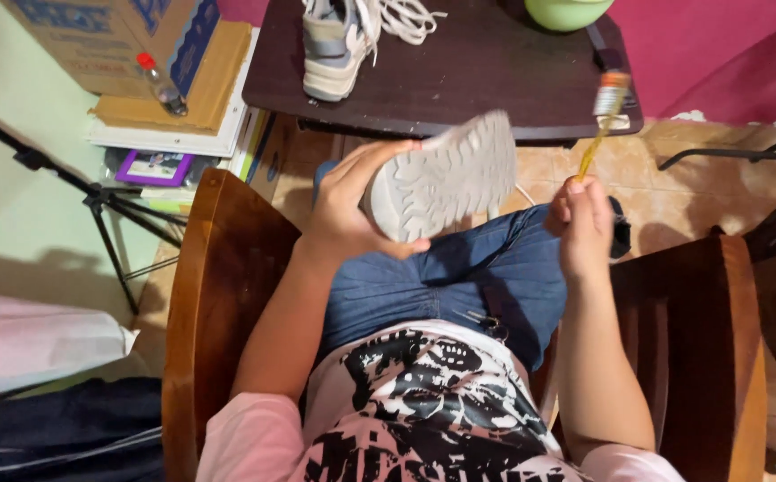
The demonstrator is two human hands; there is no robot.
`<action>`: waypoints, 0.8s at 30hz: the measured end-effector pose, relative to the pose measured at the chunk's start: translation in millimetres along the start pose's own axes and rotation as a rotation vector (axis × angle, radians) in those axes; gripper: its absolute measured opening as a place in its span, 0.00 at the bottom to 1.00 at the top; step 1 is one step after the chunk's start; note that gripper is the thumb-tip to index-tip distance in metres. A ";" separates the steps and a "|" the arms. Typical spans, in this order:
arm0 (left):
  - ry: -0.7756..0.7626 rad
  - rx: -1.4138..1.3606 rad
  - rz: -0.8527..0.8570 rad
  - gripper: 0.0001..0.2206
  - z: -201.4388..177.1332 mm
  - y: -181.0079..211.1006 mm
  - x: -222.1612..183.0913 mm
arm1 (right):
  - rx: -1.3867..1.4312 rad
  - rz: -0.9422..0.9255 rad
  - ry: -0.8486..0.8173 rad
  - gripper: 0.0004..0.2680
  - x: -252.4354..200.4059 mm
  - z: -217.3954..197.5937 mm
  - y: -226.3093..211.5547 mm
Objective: Applying a substance to the sole of a sneaker using a toothbrush for cleaning or repair purposes.
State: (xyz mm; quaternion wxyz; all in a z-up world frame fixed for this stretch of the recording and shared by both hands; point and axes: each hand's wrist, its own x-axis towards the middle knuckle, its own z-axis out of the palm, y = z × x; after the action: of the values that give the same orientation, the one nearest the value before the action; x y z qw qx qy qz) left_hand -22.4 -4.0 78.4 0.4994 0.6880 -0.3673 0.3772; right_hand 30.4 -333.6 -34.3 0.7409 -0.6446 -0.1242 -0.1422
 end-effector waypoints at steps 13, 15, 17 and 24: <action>-0.270 -0.149 -0.156 0.42 1.1 35.8 11.4 | 0.629 0.666 0.165 0.13 -48.4 62.5 5.5; -0.010 0.086 -0.073 0.47 10.5 12.1 2.2 | 0.845 0.517 0.280 0.12 -53.5 81.9 -13.3; 0.123 0.007 -0.191 0.47 27.6 -21.2 -24.1 | 0.909 0.477 0.387 0.12 -56.1 102.2 -26.6; 0.351 -0.727 -0.888 0.38 116.5 -42.3 -96.2 | 0.838 0.458 0.629 0.11 -95.1 130.4 -8.6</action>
State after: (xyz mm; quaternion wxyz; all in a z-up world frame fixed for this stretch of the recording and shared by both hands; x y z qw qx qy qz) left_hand -10.2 -94.2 -49.5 0.8658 0.4880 -0.0622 0.0908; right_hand -61.1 -200.6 -43.3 0.9464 -0.2328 0.1993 -0.1017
